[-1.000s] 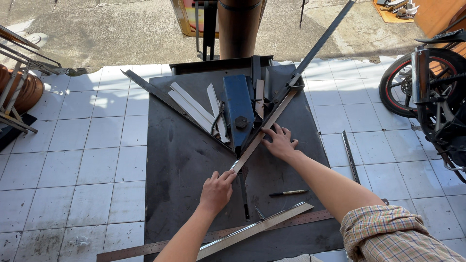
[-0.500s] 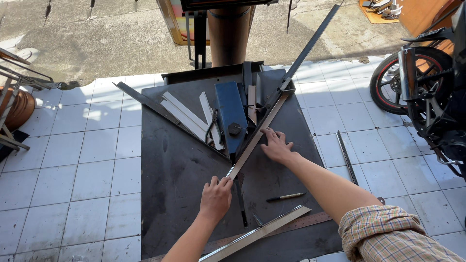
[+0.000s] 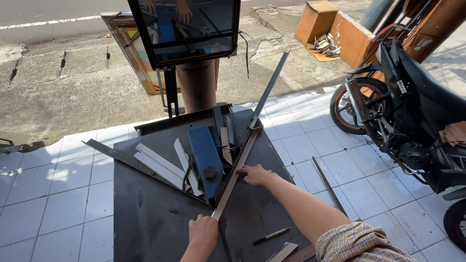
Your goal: The person measures and marks metal bars with a ruler and marker, then uses a chop saw to cut the bars into smaller pieces. The person handles the metal bars and tools directly, performing the cutting task in a workshop setting.
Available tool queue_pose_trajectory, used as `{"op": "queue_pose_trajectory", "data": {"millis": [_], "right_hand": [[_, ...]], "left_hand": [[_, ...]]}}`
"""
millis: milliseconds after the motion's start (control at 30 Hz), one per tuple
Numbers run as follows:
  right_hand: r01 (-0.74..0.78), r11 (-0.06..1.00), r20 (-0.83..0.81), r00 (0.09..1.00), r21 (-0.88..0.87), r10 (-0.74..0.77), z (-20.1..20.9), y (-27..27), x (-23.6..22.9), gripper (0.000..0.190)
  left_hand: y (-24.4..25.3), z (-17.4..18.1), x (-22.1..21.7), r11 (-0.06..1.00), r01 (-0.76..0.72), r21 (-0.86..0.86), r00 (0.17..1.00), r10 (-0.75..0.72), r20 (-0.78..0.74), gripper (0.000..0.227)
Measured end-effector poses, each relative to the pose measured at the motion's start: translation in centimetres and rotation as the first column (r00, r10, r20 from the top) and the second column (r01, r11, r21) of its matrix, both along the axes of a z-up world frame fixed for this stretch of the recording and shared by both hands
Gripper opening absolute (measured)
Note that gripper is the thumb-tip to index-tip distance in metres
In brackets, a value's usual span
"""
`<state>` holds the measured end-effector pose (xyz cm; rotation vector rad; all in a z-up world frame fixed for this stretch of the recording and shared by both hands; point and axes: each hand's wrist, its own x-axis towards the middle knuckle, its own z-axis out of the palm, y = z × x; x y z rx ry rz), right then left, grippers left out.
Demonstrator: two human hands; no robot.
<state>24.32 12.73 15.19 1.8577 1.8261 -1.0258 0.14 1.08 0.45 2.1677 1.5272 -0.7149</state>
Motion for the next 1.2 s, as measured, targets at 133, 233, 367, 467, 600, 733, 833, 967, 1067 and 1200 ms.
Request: {"op": "queue_pose_trajectory", "data": {"millis": [133, 233, 367, 467, 600, 733, 833, 967, 1067, 1200], "right_hand": [[-0.021, 0.999, 0.010, 1.000, -0.044, 0.022, 0.7, -0.2, 0.0, 0.075], [-0.015, 1.000, 0.003, 1.000, -0.026, 0.015, 1.1, -0.5, 0.0, 0.077], [0.005, 1.000, 0.007, 1.000, -0.025, -0.005, 1.4, -0.5, -0.2, 0.077], [-0.003, 1.000, 0.008, 1.000, -0.028, 0.003, 0.6, -0.1, -0.1, 0.076], [-0.029, 1.000, -0.003, 1.000, 0.008, 0.029, -2.3, -0.4, -0.1, 0.061], [0.040, 0.996, 0.018, 0.999, 0.085, -0.041, -3.6, -2.3, -1.3, 0.063], [0.180, 0.971, -0.016, 0.984, 0.160, -0.180, -3.8, -4.0, -2.8, 0.077], [0.180, 0.961, 0.016, 0.982, 0.209, -0.188, -4.9, -5.0, -3.9, 0.111], [0.182, 0.959, 0.036, 0.980, 0.217, -0.194, -5.1, -5.1, -4.4, 0.113], [0.160, 0.955, 0.049, 0.983, 0.249, -0.177, -5.8, -5.5, -4.3, 0.112]], "left_hand": [[1.3, -0.6, 0.6, 0.987, 0.021, -0.157, 0.999, -0.027, -0.040, 0.010], [1.1, -0.3, 0.7, 0.976, 0.050, -0.211, 0.996, -0.064, -0.060, 0.028], [1.1, -1.3, 0.1, 0.986, 0.033, -0.162, 0.999, -0.034, -0.003, 0.018], [0.7, -1.2, -0.3, 0.990, 0.033, -0.136, 0.999, -0.033, 0.004, 0.015], [-2.0, -5.2, -1.6, 0.996, 0.067, 0.064, 0.996, -0.070, 0.046, 0.032], [-5.5, -0.1, -3.4, 0.986, 0.051, 0.157, 0.988, -0.073, 0.135, 0.051], [-7.9, 0.6, -4.8, 0.972, -0.017, 0.232, 0.966, -0.043, 0.253, 0.062], [-9.3, 0.9, -5.6, 0.943, -0.029, 0.330, 0.954, -0.073, 0.292, 0.074], [-9.6, 0.6, -5.8, 0.915, -0.043, 0.402, 0.939, -0.101, 0.329, 0.071], [-9.6, -0.9, -6.0, 0.843, -0.094, 0.530, 0.870, -0.189, 0.455, 0.059]]}}
